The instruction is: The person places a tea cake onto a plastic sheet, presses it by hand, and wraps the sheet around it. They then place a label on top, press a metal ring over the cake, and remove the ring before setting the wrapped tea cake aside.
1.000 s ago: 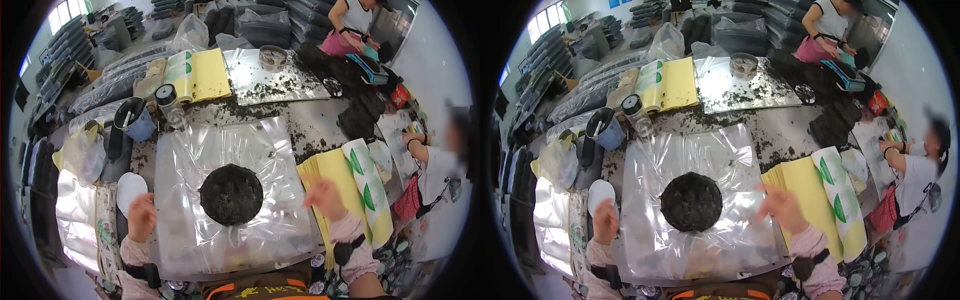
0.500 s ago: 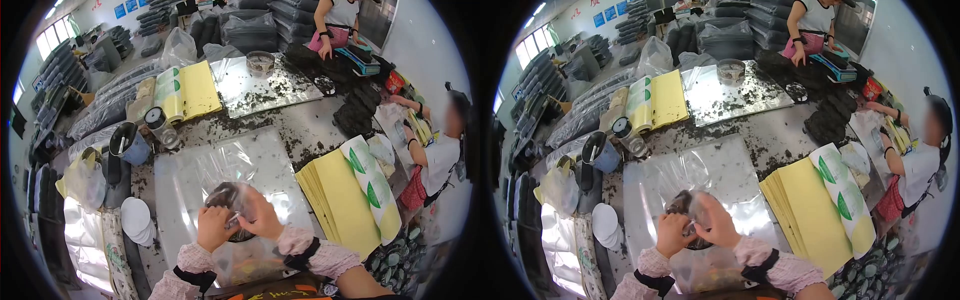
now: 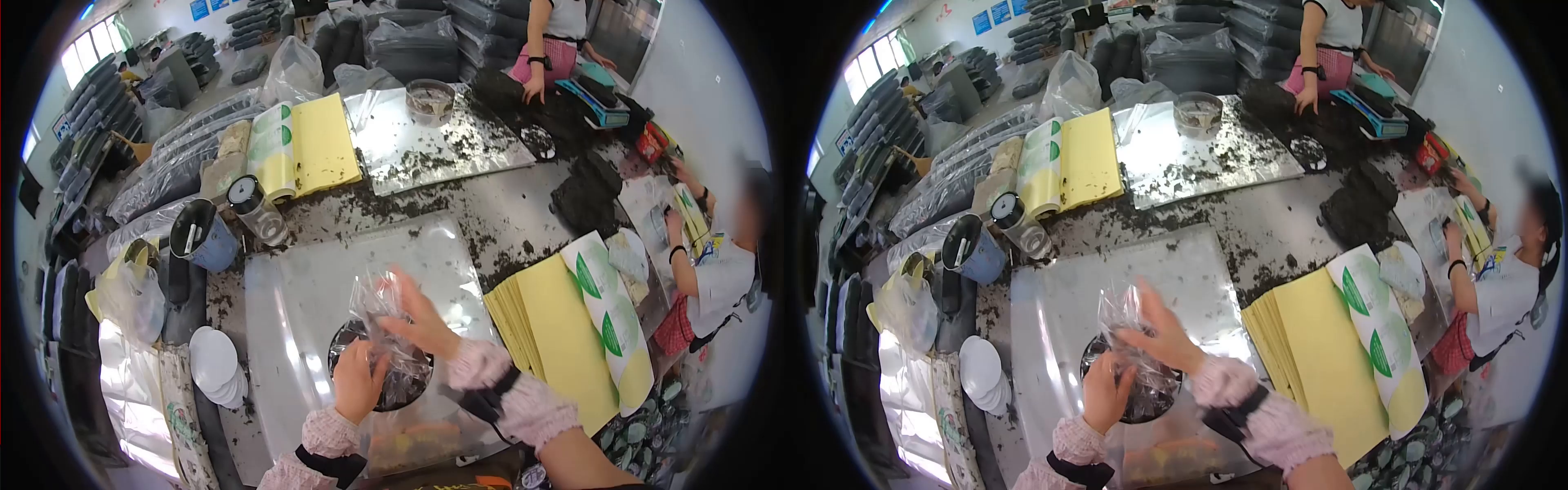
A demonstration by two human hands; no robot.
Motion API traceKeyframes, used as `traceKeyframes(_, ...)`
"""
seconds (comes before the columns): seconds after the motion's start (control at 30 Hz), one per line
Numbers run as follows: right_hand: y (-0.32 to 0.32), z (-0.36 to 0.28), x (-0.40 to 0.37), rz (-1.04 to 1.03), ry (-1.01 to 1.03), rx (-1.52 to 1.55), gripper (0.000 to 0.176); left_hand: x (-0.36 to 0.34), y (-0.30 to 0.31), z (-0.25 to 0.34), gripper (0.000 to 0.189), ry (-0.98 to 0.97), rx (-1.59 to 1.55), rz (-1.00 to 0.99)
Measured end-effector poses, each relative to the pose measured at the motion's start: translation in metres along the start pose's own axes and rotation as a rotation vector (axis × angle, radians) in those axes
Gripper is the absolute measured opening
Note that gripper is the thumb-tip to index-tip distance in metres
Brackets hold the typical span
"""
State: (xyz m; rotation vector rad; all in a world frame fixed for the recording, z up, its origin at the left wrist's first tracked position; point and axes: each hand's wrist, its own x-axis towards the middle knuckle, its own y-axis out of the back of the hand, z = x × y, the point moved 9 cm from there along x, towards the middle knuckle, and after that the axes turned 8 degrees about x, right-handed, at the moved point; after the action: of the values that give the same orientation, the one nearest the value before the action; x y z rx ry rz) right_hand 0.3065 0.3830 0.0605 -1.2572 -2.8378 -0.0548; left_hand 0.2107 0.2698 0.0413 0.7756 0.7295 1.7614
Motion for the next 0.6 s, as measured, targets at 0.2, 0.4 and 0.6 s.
traceKeyframes(0.2,-0.058,-0.021,-0.072,-0.141,0.579,-0.64,0.049,-0.008,0.028,0.009,0.059,-0.13,0.181,0.379)
traceKeyframes(0.4,-0.05,0.022,-0.049,-0.233,0.136,-0.721,0.032,-0.014,-0.007,0.029,0.091,-0.243,0.271,-0.214)
traceKeyframes(0.6,0.187,0.007,-0.2,0.7,0.437,-1.015,0.027,-0.014,-0.022,0.025,0.09,-0.241,0.431,-0.265)
